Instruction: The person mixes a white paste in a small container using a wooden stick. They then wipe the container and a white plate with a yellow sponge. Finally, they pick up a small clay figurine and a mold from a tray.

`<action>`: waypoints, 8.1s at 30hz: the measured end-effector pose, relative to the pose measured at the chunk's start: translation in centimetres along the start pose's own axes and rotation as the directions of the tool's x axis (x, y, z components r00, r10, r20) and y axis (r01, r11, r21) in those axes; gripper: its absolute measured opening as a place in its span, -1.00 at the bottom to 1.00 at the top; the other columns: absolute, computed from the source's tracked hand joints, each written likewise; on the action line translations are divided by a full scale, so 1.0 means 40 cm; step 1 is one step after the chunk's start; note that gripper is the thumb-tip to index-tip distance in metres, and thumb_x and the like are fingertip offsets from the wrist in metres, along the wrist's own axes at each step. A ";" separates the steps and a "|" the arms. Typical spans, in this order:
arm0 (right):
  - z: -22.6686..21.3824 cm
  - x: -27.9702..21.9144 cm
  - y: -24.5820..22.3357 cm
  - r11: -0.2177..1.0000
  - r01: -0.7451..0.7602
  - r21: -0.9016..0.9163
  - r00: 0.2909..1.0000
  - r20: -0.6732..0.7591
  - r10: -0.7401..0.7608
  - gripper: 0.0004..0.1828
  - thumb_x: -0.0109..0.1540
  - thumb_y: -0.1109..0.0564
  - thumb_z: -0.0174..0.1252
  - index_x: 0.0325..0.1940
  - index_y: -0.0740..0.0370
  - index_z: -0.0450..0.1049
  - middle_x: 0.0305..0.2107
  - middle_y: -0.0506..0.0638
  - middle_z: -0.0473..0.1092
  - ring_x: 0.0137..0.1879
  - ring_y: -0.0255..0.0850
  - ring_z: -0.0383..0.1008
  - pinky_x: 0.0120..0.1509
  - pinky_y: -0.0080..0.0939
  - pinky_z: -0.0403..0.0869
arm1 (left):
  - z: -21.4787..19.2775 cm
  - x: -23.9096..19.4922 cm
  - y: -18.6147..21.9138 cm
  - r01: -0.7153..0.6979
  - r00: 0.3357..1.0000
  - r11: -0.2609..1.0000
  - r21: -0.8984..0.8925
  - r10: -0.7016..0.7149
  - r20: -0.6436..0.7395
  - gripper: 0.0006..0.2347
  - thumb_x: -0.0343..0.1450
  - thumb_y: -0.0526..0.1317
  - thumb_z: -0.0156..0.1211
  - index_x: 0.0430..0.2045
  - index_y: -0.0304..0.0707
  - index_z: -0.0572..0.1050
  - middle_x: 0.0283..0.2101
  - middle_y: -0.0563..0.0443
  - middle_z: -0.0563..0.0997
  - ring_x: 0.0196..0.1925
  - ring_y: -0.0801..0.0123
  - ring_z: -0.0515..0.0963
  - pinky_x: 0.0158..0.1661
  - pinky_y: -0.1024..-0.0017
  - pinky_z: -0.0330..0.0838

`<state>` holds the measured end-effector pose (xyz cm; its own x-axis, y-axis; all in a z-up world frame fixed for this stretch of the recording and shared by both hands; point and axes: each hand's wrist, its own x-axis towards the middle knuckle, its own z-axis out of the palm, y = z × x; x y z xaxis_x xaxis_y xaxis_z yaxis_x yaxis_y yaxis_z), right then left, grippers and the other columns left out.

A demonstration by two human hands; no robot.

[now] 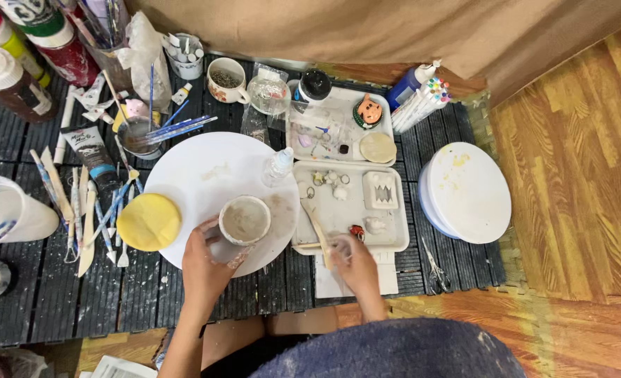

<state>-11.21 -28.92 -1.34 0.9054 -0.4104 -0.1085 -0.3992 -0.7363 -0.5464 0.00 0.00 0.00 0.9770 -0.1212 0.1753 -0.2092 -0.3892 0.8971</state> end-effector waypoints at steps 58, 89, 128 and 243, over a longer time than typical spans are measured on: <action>0.011 0.159 -0.470 0.461 0.836 0.298 0.511 -0.113 -0.852 -0.85 0.29 0.32 0.13 -0.09 0.16 0.42 -0.28 -0.04 0.46 -0.25 -0.21 0.56 -0.19 -0.24 0.54 | 0.026 0.040 -0.010 -0.122 0.992 0.950 0.288 0.106 0.070 -0.23 0.02 0.00 0.59 0.08 -0.36 0.36 0.02 -0.17 0.55 0.07 -0.04 0.51 0.00 0.13 0.45; 0.023 0.157 -0.170 0.515 0.540 0.665 0.795 -0.203 -0.571 -0.38 0.45 -0.28 -0.27 -0.33 0.29 0.33 -0.24 0.03 0.28 -0.28 -0.19 0.60 -0.15 -0.15 0.65 | -0.009 0.064 0.030 -0.109 0.991 0.966 0.236 0.086 0.105 -0.18 -0.06 -0.02 0.65 0.12 -0.24 0.42 -0.09 -0.13 0.61 0.01 -0.02 0.55 0.00 0.15 0.43; 0.126 0.118 -0.317 0.550 0.681 0.483 0.712 -0.263 -0.651 -0.87 0.29 0.35 -0.01 -0.13 0.24 0.39 -0.07 0.09 0.41 -0.18 -0.21 0.51 -0.15 -0.30 0.59 | 0.005 0.051 -0.020 -0.145 0.989 0.958 0.248 0.131 0.074 -0.16 -0.03 0.07 0.61 0.14 -0.29 0.40 0.09 -0.27 0.54 0.11 -0.09 0.54 0.04 0.11 0.46; 0.143 0.205 -0.195 0.278 0.249 0.928 0.963 -0.206 -0.175 -0.91 0.46 0.19 -0.08 0.02 0.24 0.22 -0.05 0.15 0.37 -0.05 -0.11 0.54 -0.15 -0.13 0.64 | -0.019 0.029 -0.076 -0.282 0.957 0.940 -0.191 0.290 0.013 -0.09 0.13 -0.23 0.54 0.31 -0.34 -0.02 0.37 -0.31 0.30 0.42 -0.07 0.33 0.39 0.06 0.19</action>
<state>0.16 -23.46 -2.73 0.9120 -0.3769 0.1620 0.2483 0.1927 -0.9493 1.78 1.74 -2.20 0.8739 -0.2404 0.4226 -0.4646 -0.1572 0.8714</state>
